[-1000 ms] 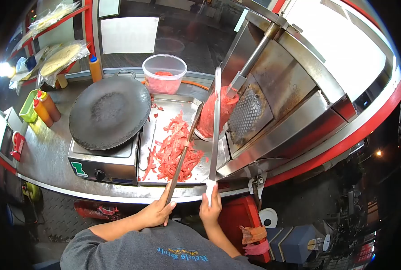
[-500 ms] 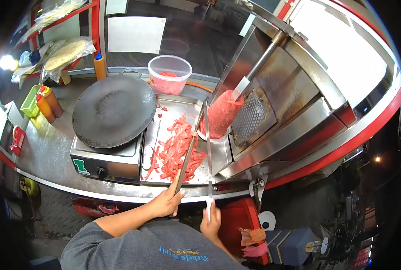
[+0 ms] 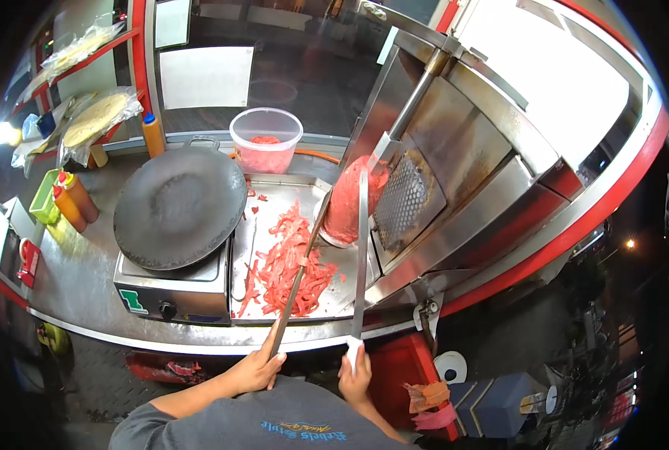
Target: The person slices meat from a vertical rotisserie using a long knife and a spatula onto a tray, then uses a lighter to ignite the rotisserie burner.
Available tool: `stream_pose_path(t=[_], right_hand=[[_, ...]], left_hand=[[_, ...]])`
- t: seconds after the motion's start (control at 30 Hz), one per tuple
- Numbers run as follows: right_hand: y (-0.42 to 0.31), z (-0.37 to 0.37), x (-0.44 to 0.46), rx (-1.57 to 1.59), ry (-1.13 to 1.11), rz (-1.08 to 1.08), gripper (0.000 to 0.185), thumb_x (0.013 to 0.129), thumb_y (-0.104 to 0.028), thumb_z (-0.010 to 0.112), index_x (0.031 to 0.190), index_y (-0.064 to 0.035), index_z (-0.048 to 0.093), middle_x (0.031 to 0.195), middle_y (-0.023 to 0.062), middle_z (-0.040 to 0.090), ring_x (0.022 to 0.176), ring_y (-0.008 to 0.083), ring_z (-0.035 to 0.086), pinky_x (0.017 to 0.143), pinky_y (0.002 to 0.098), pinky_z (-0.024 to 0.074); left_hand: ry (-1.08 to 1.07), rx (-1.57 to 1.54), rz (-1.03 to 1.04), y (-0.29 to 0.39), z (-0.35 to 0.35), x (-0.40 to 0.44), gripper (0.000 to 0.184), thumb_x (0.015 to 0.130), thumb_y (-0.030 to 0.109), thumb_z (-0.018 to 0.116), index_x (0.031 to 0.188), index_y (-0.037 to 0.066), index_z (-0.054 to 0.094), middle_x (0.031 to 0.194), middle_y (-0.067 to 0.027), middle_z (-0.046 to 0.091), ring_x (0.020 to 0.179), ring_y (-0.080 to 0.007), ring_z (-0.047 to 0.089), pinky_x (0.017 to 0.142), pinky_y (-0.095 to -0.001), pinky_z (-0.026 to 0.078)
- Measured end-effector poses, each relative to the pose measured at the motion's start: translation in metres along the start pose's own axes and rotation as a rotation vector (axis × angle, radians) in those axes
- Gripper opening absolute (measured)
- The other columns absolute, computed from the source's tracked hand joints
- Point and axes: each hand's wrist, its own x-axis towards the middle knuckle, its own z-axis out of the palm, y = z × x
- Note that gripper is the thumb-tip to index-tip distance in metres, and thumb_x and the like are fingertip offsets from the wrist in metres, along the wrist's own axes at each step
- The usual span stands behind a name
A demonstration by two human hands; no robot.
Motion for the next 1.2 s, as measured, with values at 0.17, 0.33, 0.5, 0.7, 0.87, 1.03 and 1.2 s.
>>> stream_pose_path(t=[0.17, 0.33, 0.5, 0.7, 0.87, 1.03, 1.2], right_hand=[[-0.016, 0.007, 0.061, 0.025, -0.018, -0.001, 0.061, 0.102, 0.002, 0.066, 0.160, 0.0041, 0.045, 0.115, 0.0241, 0.067, 0.094, 0.0347, 0.067, 0.082, 0.0411, 0.0558], [-0.020, 0.017, 0.067, -0.040, 0.000, 0.027, 0.059, 0.101, 0.001, 0.068, 0.156, 0.0058, 0.049, 0.115, 0.0272, 0.066, 0.097, 0.0415, 0.067, 0.086, 0.0442, 0.0556], [-0.012, -0.001, -0.013, -0.083, -0.015, 0.003, 0.059, 0.100, 0.002, 0.069, 0.156, 0.0033, 0.051, 0.118, 0.0287, 0.067, 0.100, 0.0431, 0.068, 0.088, 0.0450, 0.0566], [-0.038, 0.008, 0.079, -0.136, -0.051, 0.059, 0.056, 0.101, -0.001, 0.068, 0.156, 0.0000, 0.053, 0.113, 0.0262, 0.065, 0.097, 0.0432, 0.067, 0.085, 0.0462, 0.0562], [-0.034, -0.015, 0.003, -0.188, -0.136, 0.090, 0.062, 0.101, -0.002, 0.068, 0.160, -0.0011, 0.048, 0.117, 0.0273, 0.066, 0.101, 0.0439, 0.067, 0.088, 0.0472, 0.0555], [-0.048, -0.028, 0.016, -0.154, -0.242, 0.158, 0.066, 0.101, -0.003, 0.067, 0.164, -0.0037, 0.044, 0.116, 0.0261, 0.068, 0.102, 0.0411, 0.068, 0.090, 0.0470, 0.0557], [-0.077, -0.014, 0.096, 0.173, -0.357, 0.413, 0.066, 0.104, -0.003, 0.063, 0.166, -0.0059, 0.040, 0.105, 0.0190, 0.068, 0.088, 0.0274, 0.069, 0.081, 0.0415, 0.0577]], left_hand=[[-0.007, 0.033, 0.014, 0.007, 0.004, 0.004, 0.084, 0.117, 0.029, 0.043, 0.170, 0.015, -0.021, 0.074, -0.0096, 0.058, 0.056, -0.0216, 0.061, 0.060, -0.0383, 0.056], [0.036, 0.021, 0.053, 0.021, 0.006, 0.015, 0.087, 0.117, 0.028, 0.046, 0.169, 0.013, -0.021, 0.076, -0.0115, 0.062, 0.056, -0.0230, 0.064, 0.060, -0.0398, 0.057], [0.081, 0.026, 0.088, 0.020, 0.009, 0.029, 0.083, 0.118, 0.026, 0.042, 0.169, 0.017, -0.023, 0.074, -0.0079, 0.054, 0.054, -0.0199, 0.058, 0.055, -0.0368, 0.056], [0.111, 0.044, 0.079, 0.020, 0.011, 0.040, 0.087, 0.115, 0.025, 0.046, 0.169, 0.011, -0.019, 0.072, -0.0143, 0.062, 0.055, -0.0265, 0.066, 0.058, -0.0407, 0.057], [0.115, 0.018, 0.112, 0.025, 0.002, 0.056, 0.080, 0.118, 0.027, 0.039, 0.169, 0.018, -0.022, 0.071, -0.0073, 0.052, 0.051, -0.0194, 0.059, 0.050, -0.0352, 0.054], [0.039, -0.188, 0.156, 0.029, -0.001, 0.065, 0.073, 0.119, 0.033, 0.031, 0.170, 0.024, -0.021, 0.073, -0.0046, 0.048, 0.050, -0.0162, 0.053, 0.047, -0.0328, 0.051], [-0.067, -0.807, 0.101, 0.031, 0.001, 0.073, 0.045, 0.116, 0.059, 0.031, 0.114, 0.016, 0.044, 0.070, 0.0016, 0.043, 0.043, -0.0078, 0.042, 0.043, -0.0256, 0.043]])
